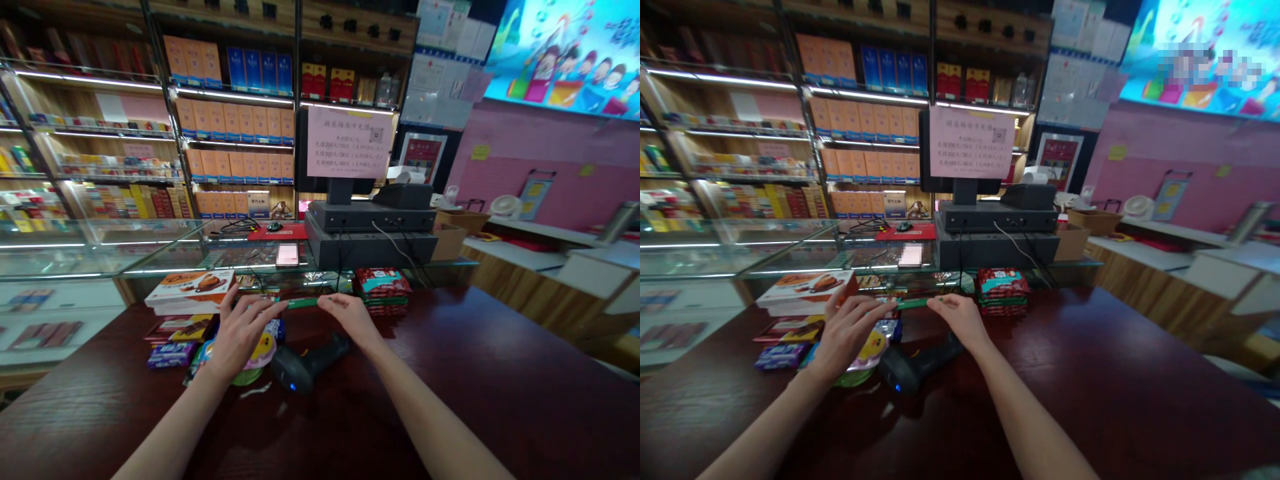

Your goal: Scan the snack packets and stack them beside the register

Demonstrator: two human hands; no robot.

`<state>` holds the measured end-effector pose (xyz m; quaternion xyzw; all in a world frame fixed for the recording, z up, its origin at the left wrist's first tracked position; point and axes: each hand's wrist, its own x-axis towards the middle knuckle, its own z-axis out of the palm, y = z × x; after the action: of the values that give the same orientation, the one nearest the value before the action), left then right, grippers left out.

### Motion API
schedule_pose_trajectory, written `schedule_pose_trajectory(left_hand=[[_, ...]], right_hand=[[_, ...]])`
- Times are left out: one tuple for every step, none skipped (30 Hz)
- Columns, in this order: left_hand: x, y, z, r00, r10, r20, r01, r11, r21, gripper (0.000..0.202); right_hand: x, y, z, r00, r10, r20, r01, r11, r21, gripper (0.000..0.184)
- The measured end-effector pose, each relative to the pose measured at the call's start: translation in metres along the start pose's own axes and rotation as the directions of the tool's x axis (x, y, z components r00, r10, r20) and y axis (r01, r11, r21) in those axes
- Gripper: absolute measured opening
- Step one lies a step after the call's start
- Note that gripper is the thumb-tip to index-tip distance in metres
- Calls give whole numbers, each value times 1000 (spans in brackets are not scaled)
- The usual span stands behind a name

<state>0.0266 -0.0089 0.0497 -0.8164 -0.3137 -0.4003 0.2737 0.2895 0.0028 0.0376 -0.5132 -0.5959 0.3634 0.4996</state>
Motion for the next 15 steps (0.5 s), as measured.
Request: schedule_pose_trajectory(left_hand=[[0, 0, 0, 1000, 7, 1, -7, 1000, -6, 33], [1, 0, 0, 1000, 14, 3, -14, 1000, -10, 32], [2, 0, 1, 1000, 24, 5, -24, 1000, -12, 31], [3, 0, 1, 999, 34, 5, -34, 999, -13, 30], [4, 0, 2, 999, 46, 1, -46, 999, -14, 30], [6, 1, 2, 998, 60, -8, -60, 998, -16, 30], [8, 1, 3, 997, 73, -14, -74, 997, -21, 30], [10, 1, 3, 996, 87, -17, -87, 996, -26, 30], [13, 1, 4, 995, 99, -17, -100, 994, -33, 30], [15, 2, 5, 994, 111, -16, -111, 993, -42, 29], [18, 2, 6, 993, 121, -12, -122, 991, -51, 28], [21, 3, 8, 991, 131, -9, -131, 989, -62, 27], [24, 4, 9, 990, 140, -6, -140, 988, -71, 26], [27, 5, 11, 988, 151, -6, -151, 985, -80, 25], [30, 6, 13, 987, 163, -6, -163, 983, -87, 24]], right_hand=[[-2, -1, -1, 1000, -2, 14, 2, 1000, 29, 49], [-4, -2, -3, 1000, -10, 24, 9, 999, 44, 51], [-6, -3, -6, 999, -24, 32, 22, 999, 44, 52], [-8, -4, -8, 998, -42, 36, 41, 999, 35, 53], [-9, -5, -11, 997, -63, 38, 62, 998, 24, 53], [-11, -5, -15, 995, -87, 40, 87, 996, 12, 54], [-12, -6, -18, 993, -113, 43, 113, 994, -1, 55], [-13, -5, -21, 989, -140, 44, 140, 990, -16, 57], [-13, -5, -25, 986, -162, 43, 163, 986, -37, 58], [-14, -4, -29, 983, -179, 38, 181, 982, -60, 60], [-14, -3, -32, 981, -193, 29, 195, 977, -87, 60], [-15, -2, -36, 978, -207, 16, 207, 971, -116, 60], [-15, -2, -40, 975, -222, 2, 219, 965, -144, 59], [-15, -1, -45, 971, -237, -12, 232, 958, -172, 59], [-16, -2, -49, 967, -253, -24, 243, 950, -197, 58]])
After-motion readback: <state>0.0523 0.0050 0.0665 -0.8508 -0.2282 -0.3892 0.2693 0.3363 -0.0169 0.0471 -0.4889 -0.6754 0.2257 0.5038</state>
